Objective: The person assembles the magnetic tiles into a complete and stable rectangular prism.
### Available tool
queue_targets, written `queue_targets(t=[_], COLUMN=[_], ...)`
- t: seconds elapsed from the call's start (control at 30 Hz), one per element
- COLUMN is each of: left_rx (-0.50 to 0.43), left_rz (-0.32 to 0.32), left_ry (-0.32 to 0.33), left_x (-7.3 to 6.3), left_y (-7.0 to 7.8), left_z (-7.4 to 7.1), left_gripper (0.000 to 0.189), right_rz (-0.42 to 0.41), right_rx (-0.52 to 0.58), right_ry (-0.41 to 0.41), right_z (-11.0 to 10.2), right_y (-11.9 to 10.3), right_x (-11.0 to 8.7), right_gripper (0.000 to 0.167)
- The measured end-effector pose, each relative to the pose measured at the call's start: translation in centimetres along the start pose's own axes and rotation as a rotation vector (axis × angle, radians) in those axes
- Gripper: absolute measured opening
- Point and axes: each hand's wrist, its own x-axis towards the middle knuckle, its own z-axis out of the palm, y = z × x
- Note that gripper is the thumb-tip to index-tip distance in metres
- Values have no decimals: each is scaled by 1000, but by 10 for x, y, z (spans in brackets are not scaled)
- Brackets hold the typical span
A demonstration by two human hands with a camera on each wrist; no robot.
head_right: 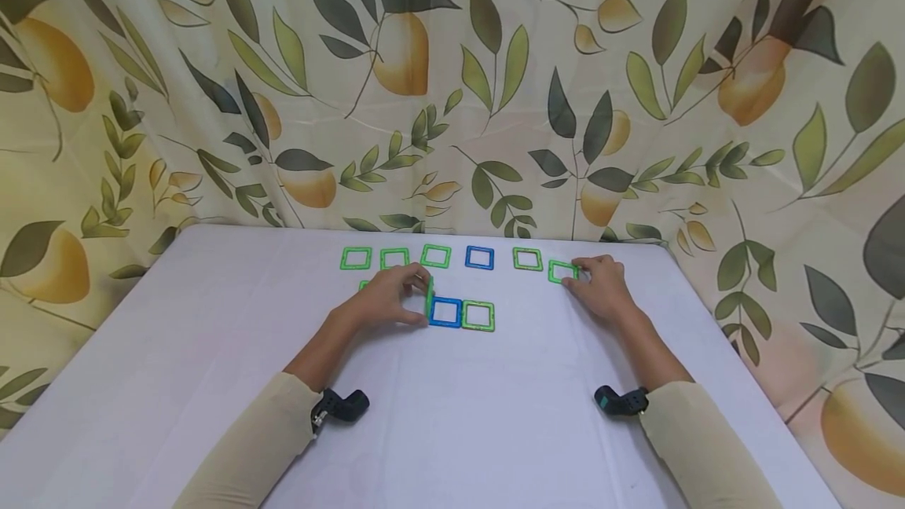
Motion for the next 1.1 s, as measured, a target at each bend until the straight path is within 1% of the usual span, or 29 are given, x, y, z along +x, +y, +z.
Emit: queue_targets(t=[0.23,0.43,0.77,0.9,1.1], left_rx=[20,24,36,55,79], left_rz=[18,11,6,7,14], left_ry=[1,3,11,9,11], left_x=[1,1,1,1,-1], left_y=[1,0,-1,0,1], left_z=[0,0,2,2,2], left_gripper=[59,60,60,59,57], right_rz=[-9,-11,20,14,12], right_rx=[16,30,126,150,157], right_ry=[11,17,29,43,79], right_z=[-2,-2,-2,-2,0], right_y=[0,-2,-7,-7,-9], right_x=[0,-1,-4,-6,-8], right_gripper=[55,56,60,59,58])
